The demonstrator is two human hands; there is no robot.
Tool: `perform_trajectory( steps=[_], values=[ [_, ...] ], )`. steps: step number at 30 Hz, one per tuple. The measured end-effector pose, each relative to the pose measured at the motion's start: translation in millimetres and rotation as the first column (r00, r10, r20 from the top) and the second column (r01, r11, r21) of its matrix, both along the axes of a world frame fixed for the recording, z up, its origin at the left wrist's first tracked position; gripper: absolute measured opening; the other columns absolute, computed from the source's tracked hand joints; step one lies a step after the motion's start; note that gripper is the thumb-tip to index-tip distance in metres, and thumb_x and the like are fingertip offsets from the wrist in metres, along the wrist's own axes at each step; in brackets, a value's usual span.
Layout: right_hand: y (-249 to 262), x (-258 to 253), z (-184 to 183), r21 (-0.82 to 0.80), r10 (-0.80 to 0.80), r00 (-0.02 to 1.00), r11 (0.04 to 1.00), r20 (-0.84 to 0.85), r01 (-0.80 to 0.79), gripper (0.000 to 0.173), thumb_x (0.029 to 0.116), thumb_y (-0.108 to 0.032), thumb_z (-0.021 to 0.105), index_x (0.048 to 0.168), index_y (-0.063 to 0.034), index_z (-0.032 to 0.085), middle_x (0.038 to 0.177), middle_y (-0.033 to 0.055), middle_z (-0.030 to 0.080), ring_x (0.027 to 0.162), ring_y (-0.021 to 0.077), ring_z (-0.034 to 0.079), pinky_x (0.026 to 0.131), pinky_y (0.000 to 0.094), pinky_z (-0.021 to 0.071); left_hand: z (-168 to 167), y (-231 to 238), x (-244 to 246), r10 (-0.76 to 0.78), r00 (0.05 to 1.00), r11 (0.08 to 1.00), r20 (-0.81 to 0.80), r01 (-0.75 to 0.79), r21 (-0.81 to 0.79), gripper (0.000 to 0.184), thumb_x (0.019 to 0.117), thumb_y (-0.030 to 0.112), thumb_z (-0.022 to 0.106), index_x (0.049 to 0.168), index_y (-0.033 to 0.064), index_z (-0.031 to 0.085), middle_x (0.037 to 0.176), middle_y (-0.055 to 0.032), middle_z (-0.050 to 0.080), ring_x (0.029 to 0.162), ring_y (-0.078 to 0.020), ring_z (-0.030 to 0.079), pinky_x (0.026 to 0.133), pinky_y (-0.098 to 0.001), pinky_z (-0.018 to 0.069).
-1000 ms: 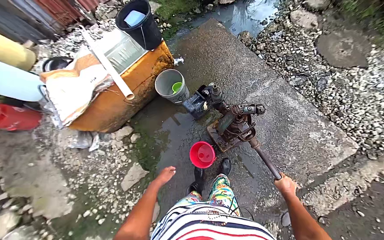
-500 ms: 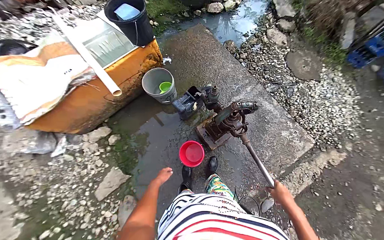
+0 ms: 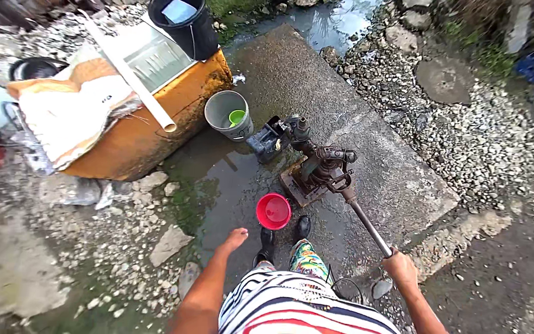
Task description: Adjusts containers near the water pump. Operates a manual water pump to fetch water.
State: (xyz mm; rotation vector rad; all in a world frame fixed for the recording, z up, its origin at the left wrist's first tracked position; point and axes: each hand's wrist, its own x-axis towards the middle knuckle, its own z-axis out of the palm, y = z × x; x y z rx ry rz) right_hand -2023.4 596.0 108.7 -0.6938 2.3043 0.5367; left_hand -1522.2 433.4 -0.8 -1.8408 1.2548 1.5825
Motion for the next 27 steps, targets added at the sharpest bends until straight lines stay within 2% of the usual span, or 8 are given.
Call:
perform_trajectory(
  steps=[3, 6, 9, 12, 15, 17, 19, 27],
  values=[
    [-2.5, -41.3, -44.6, -0.027, 0.084, 0.996, 0.996, 0.007, -0.084, 0.048, 0.0900, -0.021, 0.071, 0.135, -0.0104, 0.062, 0.117, 0.0263, 0.070, 0.115, 0.0445, 0.067, 0.094, 0.0630, 0.0520, 10.6, -5.2, -1.1, 0.006, 0.999, 1.000, 0.038, -0.005, -0.021, 0.041, 0.1105, 0.021, 0.047, 0.147, 0.0030, 0.052, 0.144, -0.0216, 0.057, 0.126, -0.0332, 0.060, 0.108, -0.0482, 0.0462],
    [-6.4, -58.7, -92.8, -0.058, 0.126, 0.990, 0.991, 0.060, -0.123, 0.043, 0.0919, -0.023, 0.068, 0.133, -0.0103, 0.064, 0.116, 0.0252, 0.071, 0.115, 0.0436, 0.067, 0.094, 0.0623, 0.0517, 23.3, -10.2, -5.0, -0.012, 0.999, 0.999, 0.044, 0.014, -0.051, 0.041, 0.1106, 0.019, 0.047, 0.147, 0.0012, 0.051, 0.144, -0.0228, 0.056, 0.129, -0.0337, 0.059, 0.111, -0.0471, 0.0447],
    [-16.8, -54.6, -131.1, -0.037, 0.008, 0.996, 0.999, 0.094, -0.004, 0.042, 0.0919, -0.026, 0.069, 0.131, -0.0113, 0.067, 0.124, 0.0224, 0.070, 0.120, 0.0404, 0.065, 0.096, 0.0617, 0.0510, 33.5, -10.1, -5.7, -0.020, 0.999, 0.996, 0.025, 0.022, -0.088, 0.040, 0.1103, 0.017, 0.047, 0.147, -0.0003, 0.051, 0.144, -0.0236, 0.056, 0.132, -0.0336, 0.058, 0.113, -0.0463, 0.0429],
    [-28.1, -37.7, -150.3, -0.029, -0.189, 0.955, 0.979, 0.229, 0.201, 0.040, 0.0954, -0.017, 0.068, 0.132, -0.0023, 0.064, 0.131, 0.0273, 0.064, 0.126, 0.0427, 0.061, 0.102, 0.0622, 0.0487, 39.0, -5.0, 1.5, -0.059, 0.998, 0.994, 0.022, 0.061, -0.091, 0.040, 0.1103, 0.017, 0.047, 0.146, -0.0003, 0.052, 0.144, -0.0231, 0.057, 0.132, -0.0337, 0.058, 0.114, -0.0466, 0.0422],
    [-13.5, -10.6, -156.5, 0.026, -0.250, 0.891, 0.965, 0.379, 0.260, 0.035, 0.0974, -0.014, 0.067, 0.127, 0.0032, 0.064, 0.120, 0.0264, 0.068, 0.106, 0.0365, 0.069, 0.095, 0.0523, 0.0537, 31.5, 1.0, 12.0, -0.075, 0.997, 0.994, 0.020, 0.076, -0.072, 0.040, 0.1098, 0.017, 0.048, 0.145, -0.0004, 0.053, 0.142, -0.0240, 0.058, 0.130, -0.0347, 0.059, 0.113, -0.0477, 0.0428],
    [7.0, 15.8, -136.2, 0.016, -0.246, 0.886, 0.965, 0.393, 0.261, 0.032, 0.0983, -0.015, 0.067, 0.125, 0.0028, 0.065, 0.111, 0.0244, 0.070, 0.096, 0.0338, 0.070, 0.089, 0.0500, 0.0559, 20.9, 5.4, 18.6, -0.055, 0.998, 0.997, 0.024, 0.056, -0.043, 0.040, 0.1101, 0.018, 0.048, 0.146, 0.0005, 0.053, 0.142, -0.0237, 0.058, 0.127, -0.0340, 0.060, 0.109, -0.0471, 0.0448],
    [21.7, 25.9, -94.9, 0.008, -0.204, 0.927, 0.977, 0.316, 0.212, 0.038, 0.0980, -0.018, 0.067, 0.129, 0.0012, 0.061, 0.116, 0.0255, 0.069, 0.103, 0.0380, 0.071, 0.092, 0.0553, 0.0555, 10.5, 8.9, 21.4, -0.032, 0.999, 0.999, 0.021, 0.033, -0.016, 0.040, 0.1103, 0.019, 0.048, 0.146, 0.0015, 0.052, 0.141, -0.0234, 0.058, 0.123, -0.0340, 0.061, 0.106, -0.0477, 0.0463],
    [-34.1, 56.8, 154.0, 0.103, 0.152, 0.988, 0.984, -0.041, -0.147, 0.053, 0.1008, -0.037, 0.065, 0.142, -0.0051, 0.053, 0.123, 0.0255, 0.069, 0.118, 0.0442, 0.066, 0.097, 0.0625, 0.0510, -21.8, 6.8, 21.7, 0.009, 1.000, 0.999, -0.025, -0.008, 0.034, 0.040, 0.1102, 0.022, 0.048, 0.146, 0.0042, 0.053, 0.141, -0.0221, 0.058, 0.124, -0.0349, 0.061, 0.105, -0.0519, 0.0471]
  ],
)
